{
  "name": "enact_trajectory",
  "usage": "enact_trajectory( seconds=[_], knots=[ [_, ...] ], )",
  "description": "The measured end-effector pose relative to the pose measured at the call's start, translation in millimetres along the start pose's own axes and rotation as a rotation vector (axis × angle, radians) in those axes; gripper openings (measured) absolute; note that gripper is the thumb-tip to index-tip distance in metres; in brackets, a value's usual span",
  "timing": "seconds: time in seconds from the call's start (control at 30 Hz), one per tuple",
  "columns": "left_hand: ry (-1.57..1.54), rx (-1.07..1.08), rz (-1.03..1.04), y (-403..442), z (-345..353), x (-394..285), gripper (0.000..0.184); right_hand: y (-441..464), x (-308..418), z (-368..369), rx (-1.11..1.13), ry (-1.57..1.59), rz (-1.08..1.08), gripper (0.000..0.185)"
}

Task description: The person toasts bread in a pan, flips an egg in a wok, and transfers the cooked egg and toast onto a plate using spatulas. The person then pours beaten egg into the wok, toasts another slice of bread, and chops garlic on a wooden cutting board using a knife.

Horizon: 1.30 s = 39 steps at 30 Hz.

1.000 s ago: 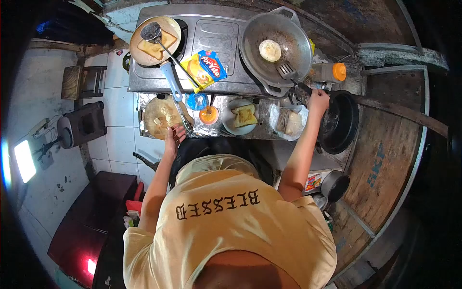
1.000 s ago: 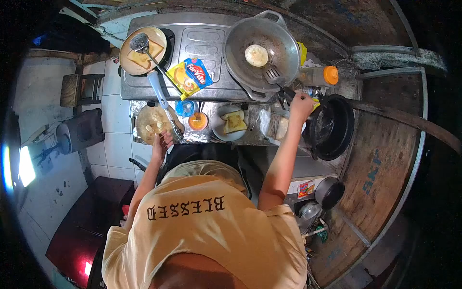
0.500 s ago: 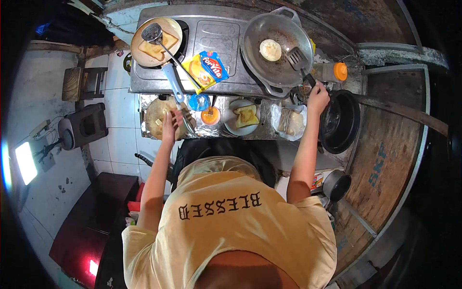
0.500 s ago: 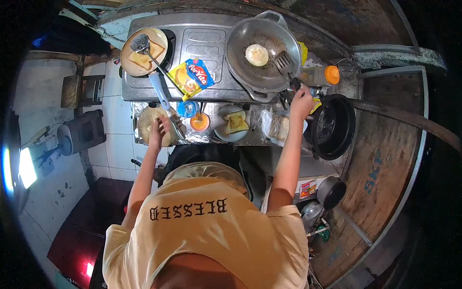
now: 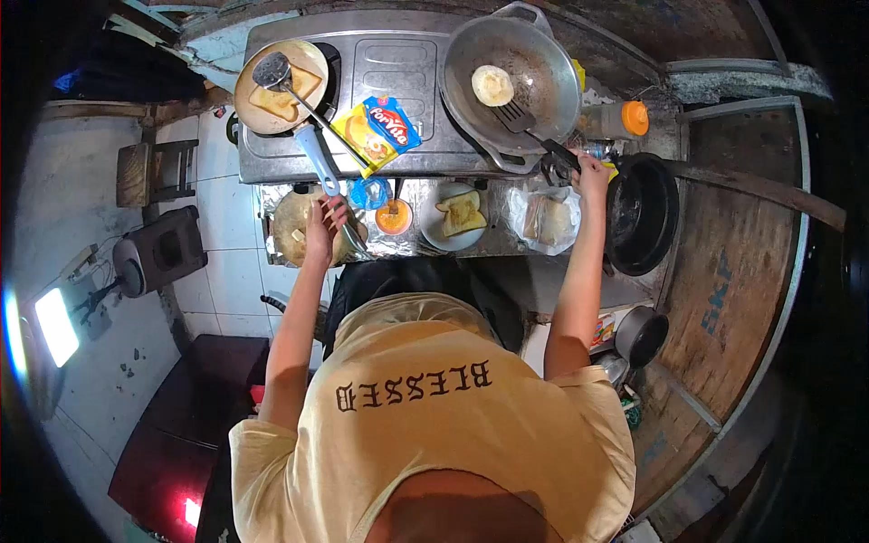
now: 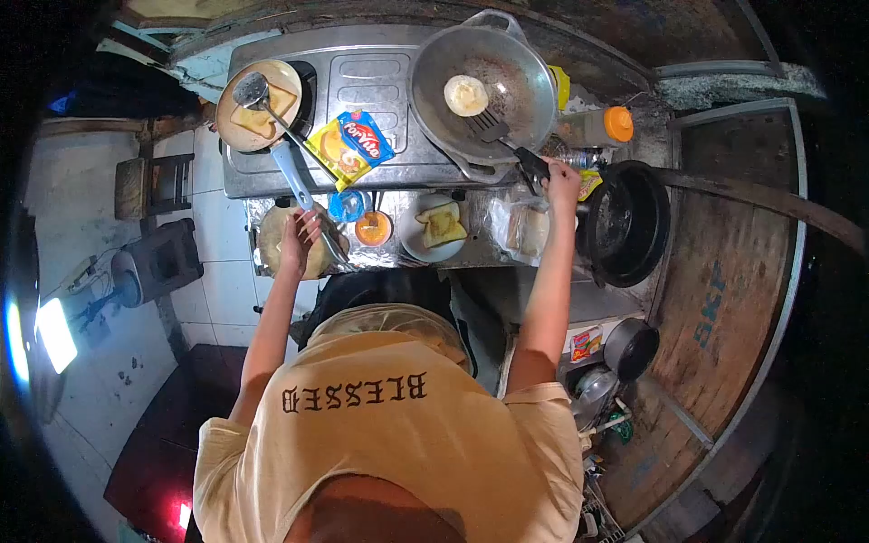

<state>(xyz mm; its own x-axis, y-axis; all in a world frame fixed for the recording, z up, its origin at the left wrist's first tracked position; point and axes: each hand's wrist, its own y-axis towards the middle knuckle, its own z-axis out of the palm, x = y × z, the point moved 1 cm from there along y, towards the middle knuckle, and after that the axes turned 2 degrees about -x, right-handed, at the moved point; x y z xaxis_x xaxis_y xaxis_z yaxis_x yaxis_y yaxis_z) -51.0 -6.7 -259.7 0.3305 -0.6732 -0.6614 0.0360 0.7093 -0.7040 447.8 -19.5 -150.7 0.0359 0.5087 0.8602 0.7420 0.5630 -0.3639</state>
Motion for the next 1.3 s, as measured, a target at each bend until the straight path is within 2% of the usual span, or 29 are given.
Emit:
enact_trajectory(
  seconds=[0.1,0.23,0.33,0.37,0.47,0.5,0.57,0.87,1.2,1.3],
  knots=[
    [0.0,-0.032,-0.023,-5.2,-3.3,9.1,0.047,-16.2,1.3,11.3,0.032,0.111,0.048,0.017],
    [-0.033,-0.033,-0.045,-9.0,-6.4,18.7,0.048,-35.5,13.6,20.3,0.207,0.172,0.171,0.02],
    [-0.041,-0.026,-0.05,-12.5,-6.0,19.4,0.049,-42.2,32.0,30.9,0.319,0.26,0.372,0.028],
    [-0.049,-0.045,-0.058,-13.1,-5.3,19.5,0.05,-38.3,33.0,31.0,0.329,0.233,0.37,0.028],
    [-0.096,-0.035,-0.037,-10.9,-10.3,26.0,0.051,-24.1,39.0,28.2,0.5,0.505,0.648,0.016],
    [-0.13,-0.052,-0.046,-11.2,-10.8,27.0,0.051,-20.1,40.4,25.4,0.511,0.466,0.651,0.016],
    [-0.137,-0.038,-0.017,-11.5,-13.6,28.2,0.05,-12.2,39.0,20.9,0.461,0.614,0.843,0.022],
    [-0.261,-0.028,0.009,-17.8,-35.1,45.7,0.047,-0.6,47.0,2.8,0.474,0.712,0.946,0.034],
    [-0.25,-0.039,-0.014,-24.3,-42.1,57.3,0.048,-1.0,47.5,-5.4,0.464,0.758,0.918,0.031],
    [-0.245,0.006,0.013,-24.8,-40.5,56.9,0.046,3.3,50.0,-4.3,0.481,0.729,0.831,0.027]
  ],
)
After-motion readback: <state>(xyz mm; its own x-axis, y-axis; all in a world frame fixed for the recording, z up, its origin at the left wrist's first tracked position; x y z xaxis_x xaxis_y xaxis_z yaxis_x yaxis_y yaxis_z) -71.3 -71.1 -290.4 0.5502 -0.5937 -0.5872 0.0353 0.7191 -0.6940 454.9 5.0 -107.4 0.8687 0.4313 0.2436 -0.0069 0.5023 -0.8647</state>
